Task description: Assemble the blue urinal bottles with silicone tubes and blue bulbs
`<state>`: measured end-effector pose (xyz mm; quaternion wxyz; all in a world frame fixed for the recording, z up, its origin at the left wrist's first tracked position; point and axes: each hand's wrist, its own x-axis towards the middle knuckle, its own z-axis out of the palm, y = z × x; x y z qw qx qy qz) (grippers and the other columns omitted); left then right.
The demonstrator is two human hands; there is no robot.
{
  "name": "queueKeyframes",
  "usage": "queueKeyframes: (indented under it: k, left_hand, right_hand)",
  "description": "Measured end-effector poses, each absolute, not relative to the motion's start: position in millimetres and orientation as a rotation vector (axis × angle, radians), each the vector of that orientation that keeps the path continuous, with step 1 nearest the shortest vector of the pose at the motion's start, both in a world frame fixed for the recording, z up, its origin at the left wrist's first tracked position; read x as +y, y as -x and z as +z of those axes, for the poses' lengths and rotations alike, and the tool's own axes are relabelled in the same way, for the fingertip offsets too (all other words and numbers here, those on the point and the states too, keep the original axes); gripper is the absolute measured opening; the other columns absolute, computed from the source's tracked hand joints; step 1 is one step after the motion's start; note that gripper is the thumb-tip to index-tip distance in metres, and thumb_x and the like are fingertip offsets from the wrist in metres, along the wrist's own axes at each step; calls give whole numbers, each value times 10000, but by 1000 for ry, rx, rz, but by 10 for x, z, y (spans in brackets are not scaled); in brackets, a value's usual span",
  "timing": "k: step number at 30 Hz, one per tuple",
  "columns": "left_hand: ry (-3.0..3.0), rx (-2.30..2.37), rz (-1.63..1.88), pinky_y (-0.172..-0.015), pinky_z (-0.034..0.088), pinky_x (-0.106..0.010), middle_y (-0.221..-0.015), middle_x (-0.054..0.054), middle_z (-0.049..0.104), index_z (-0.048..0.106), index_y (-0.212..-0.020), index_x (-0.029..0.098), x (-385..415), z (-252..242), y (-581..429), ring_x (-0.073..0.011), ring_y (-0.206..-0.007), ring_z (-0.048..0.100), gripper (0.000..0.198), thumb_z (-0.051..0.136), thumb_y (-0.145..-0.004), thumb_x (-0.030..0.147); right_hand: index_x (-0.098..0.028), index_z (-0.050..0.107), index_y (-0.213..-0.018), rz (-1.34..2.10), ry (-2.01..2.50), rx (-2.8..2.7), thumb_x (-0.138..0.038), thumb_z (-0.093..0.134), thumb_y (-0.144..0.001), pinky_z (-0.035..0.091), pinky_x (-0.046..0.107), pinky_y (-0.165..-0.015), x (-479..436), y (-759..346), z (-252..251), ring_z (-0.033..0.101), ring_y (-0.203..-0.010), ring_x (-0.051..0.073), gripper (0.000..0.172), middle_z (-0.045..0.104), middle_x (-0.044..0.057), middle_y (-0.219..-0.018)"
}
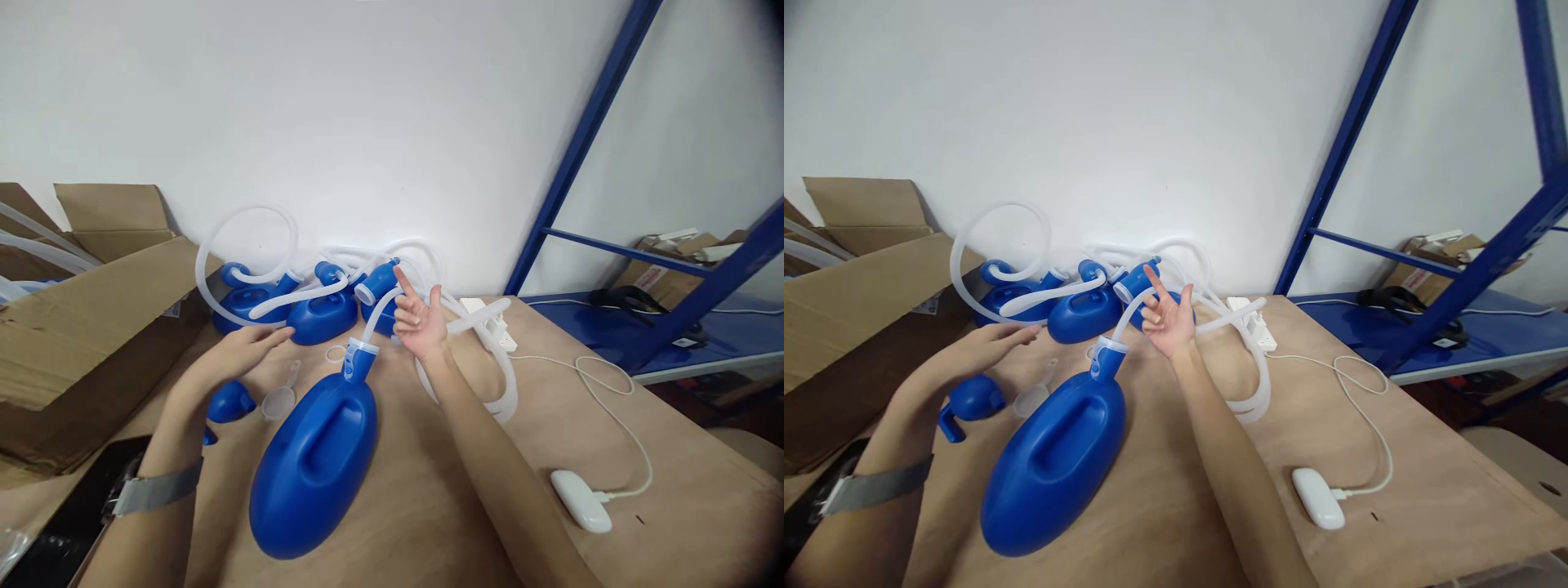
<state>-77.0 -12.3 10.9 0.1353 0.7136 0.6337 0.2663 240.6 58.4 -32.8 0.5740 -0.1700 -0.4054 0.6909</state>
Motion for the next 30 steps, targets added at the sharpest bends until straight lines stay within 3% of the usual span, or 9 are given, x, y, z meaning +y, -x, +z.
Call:
queueKeyframes:
  k: [2, 5, 8, 11, 14, 16, 18, 23, 30]
  left_hand:
    - [-2049, 1694, 574, -698, 514, -301, -931, -62, 811, 782, -882, 224, -206, 170, 393, -275, -868, 728, 521, 585, -887, 706]
    - [-2023, 1450, 470, -651, 475, -294, -819, -33, 756, 743, -863, 214, -297, 153, -33, -236, -765, 679, 471, 628, -866, 671]
    - [-2053, 1440, 582, -619, 434, -299, -710, -12, 685, 657, -772, 207, -292, 39, -184, -207, -670, 616, 381, 683, -842, 580]
    - [-2103, 1429, 644, -626, 424, -306, -708, -13, 676, 616, -747, 207, -230, -81, -166, -203, -666, 603, 341, 660, -852, 528]
    - [-2147, 1401, 646, -649, 434, -313, -730, -27, 687, 631, -768, 201, -177, -161, -154, -210, -689, 616, 301, 593, -875, 480]
    - [-2159, 1419, 689, -668, 443, -317, -763, -38, 704, 628, -794, 200, -158, -200, -185, -217, -715, 635, 248, 571, -876, 428]
    - [-2159, 1452, 736, -667, 440, -317, -777, -45, 711, 597, -785, 209, -152, -232, -236, -221, -721, 645, 199, 561, -877, 381]
    - [-2176, 1539, 774, -657, 404, -320, -715, -41, 684, 508, -720, 232, -173, -256, -339, -222, -675, 637, 242, 534, -938, 333]
    - [-2208, 1665, 751, -684, 417, -326, -784, -86, 736, 553, -742, 220, -192, -280, -402, -254, -763, 698, 234, 528, -972, 257]
  right_hand:
    - [-233, 619, -1179, 1562, 431, -967, -749, 395, -974, 303, 164, -441, 535, -2317, -180, 406, -434, 89, 598, 496, -103, -597]
    - [-227, 651, -1113, 1306, 638, -1316, -686, 546, -940, 416, 219, -532, 469, -2285, -60, 583, -575, 137, 501, 588, -58, -633]
    - [-227, 718, -1126, 940, 747, -1869, -568, 666, -934, 513, 299, -786, 416, -2335, -50, 696, -866, 187, 395, 740, 12, -866]
    - [-248, 763, -1164, 692, 694, -2326, -492, 713, -940, 437, 437, -1085, 388, -2370, -78, 663, -1172, 257, 335, 772, 53, -1164]
    - [-264, 769, -1190, 509, 745, -2536, -509, 663, -989, 210, 589, -1243, 389, -2339, -124, 550, -1383, 315, 334, 745, 62, -1306]
    - [-275, 747, -1237, 434, 798, -2576, -531, 598, -1028, 111, 633, -1262, 403, -2299, -171, 513, -1428, 316, 362, 731, 61, -1341]
    - [-275, 721, -1272, 394, 818, -2595, -588, 586, -1017, 109, 649, -1261, 422, -2262, -231, 502, -1429, 319, 426, 714, 77, -1363]
    - [-253, 685, -1257, 295, 808, -2607, -751, 771, -782, 124, 690, -1251, 469, -2214, -358, 434, -1446, 380, 693, 677, 122, -1354]
    - [-263, 679, -1253, 391, 797, -2583, -701, 877, -683, 135, 656, -1265, 502, -2216, -378, 439, -1413, 359, 746, 648, 102, -1330]
